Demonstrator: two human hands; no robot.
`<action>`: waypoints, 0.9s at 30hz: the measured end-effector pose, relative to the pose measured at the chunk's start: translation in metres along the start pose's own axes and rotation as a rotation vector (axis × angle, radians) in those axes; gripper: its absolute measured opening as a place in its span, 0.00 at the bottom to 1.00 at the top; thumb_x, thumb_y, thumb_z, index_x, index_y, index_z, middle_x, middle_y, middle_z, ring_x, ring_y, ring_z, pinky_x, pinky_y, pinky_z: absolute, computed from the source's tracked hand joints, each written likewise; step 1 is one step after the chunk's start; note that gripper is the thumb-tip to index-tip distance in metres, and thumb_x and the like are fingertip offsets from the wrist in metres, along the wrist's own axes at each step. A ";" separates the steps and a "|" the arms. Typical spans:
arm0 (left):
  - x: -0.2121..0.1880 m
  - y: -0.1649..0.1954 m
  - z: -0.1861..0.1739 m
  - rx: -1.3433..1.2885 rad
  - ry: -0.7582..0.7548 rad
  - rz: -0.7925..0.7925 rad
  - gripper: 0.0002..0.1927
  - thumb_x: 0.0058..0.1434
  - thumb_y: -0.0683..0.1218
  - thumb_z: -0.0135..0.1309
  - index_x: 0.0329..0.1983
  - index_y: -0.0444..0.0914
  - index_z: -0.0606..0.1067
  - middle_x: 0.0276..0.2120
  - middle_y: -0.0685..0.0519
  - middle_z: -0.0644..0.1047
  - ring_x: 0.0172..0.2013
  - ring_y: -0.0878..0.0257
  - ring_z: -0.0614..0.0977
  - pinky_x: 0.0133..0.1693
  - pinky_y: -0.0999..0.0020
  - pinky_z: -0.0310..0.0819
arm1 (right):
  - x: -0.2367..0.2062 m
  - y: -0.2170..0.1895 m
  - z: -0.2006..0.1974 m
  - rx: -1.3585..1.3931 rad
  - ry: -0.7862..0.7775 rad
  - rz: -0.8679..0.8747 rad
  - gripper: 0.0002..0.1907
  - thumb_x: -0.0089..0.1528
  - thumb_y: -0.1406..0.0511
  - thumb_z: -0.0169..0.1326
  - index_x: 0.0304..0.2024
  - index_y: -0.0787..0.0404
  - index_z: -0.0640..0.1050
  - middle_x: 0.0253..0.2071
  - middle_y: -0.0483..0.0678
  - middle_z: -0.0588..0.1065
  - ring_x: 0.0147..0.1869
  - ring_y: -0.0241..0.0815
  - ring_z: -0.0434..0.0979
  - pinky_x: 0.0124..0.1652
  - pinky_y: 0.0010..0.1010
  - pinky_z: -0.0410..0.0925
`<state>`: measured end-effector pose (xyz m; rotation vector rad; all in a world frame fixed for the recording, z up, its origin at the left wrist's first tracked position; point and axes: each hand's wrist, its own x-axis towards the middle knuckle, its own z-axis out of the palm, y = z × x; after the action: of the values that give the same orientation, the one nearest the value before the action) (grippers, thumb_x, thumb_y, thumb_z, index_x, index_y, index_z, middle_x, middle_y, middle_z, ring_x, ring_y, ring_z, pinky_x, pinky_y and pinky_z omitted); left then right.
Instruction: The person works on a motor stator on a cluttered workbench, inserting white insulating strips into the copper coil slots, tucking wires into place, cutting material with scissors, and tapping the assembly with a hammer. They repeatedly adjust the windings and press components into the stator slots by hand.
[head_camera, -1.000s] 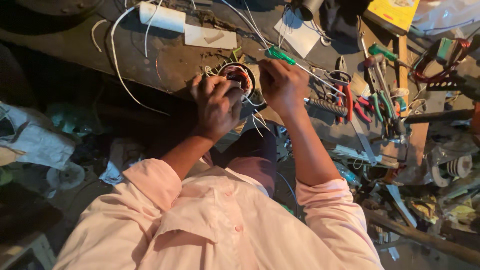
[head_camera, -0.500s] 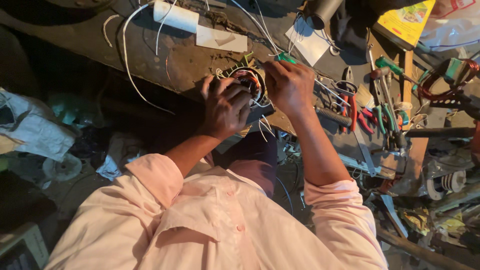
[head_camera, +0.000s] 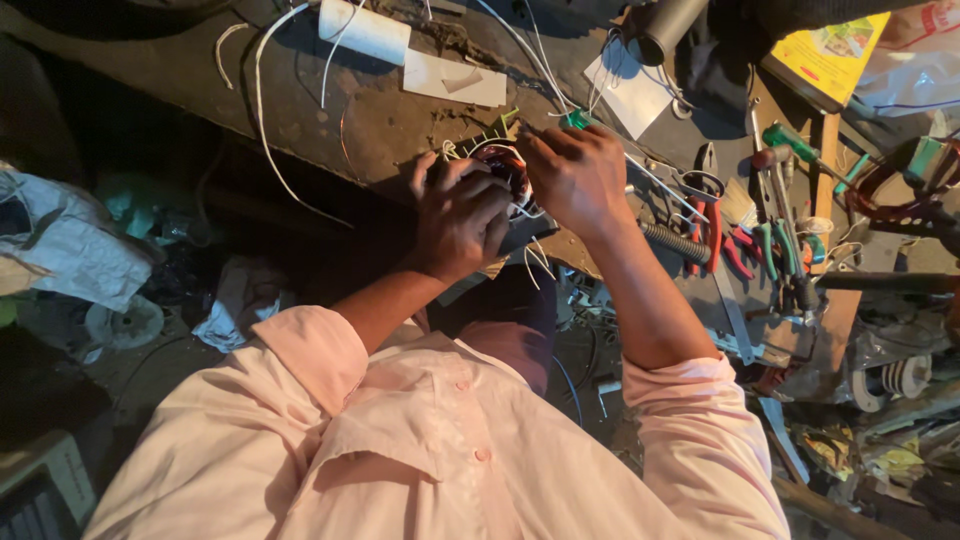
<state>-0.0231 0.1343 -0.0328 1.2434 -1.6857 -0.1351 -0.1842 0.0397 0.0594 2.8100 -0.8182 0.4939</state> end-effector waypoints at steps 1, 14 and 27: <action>0.000 0.000 0.000 0.018 -0.019 -0.012 0.04 0.59 0.48 0.58 0.37 0.46 0.78 0.43 0.59 0.79 0.55 0.56 0.76 0.63 0.37 0.49 | 0.001 0.000 0.001 0.010 -0.002 -0.012 0.12 0.56 0.63 0.64 0.42 0.56 0.82 0.31 0.43 0.76 0.32 0.43 0.77 0.31 0.35 0.65; 0.000 -0.003 0.001 0.035 -0.085 -0.013 0.07 0.57 0.48 0.59 0.38 0.45 0.80 0.43 0.57 0.80 0.54 0.55 0.76 0.63 0.37 0.49 | 0.022 0.029 0.007 0.143 -0.131 -0.003 0.09 0.57 0.63 0.63 0.40 0.50 0.83 0.36 0.45 0.80 0.38 0.50 0.81 0.32 0.41 0.71; 0.005 0.000 0.000 0.046 -0.068 0.013 0.07 0.61 0.48 0.57 0.40 0.44 0.81 0.46 0.57 0.81 0.54 0.55 0.75 0.65 0.39 0.48 | 0.023 0.035 0.021 0.267 -0.184 0.051 0.03 0.60 0.63 0.63 0.37 0.54 0.84 0.34 0.45 0.80 0.36 0.51 0.80 0.32 0.42 0.70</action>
<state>-0.0234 0.1306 -0.0300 1.2744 -1.7640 -0.1332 -0.1800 -0.0062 0.0509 3.1247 -0.9229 0.3809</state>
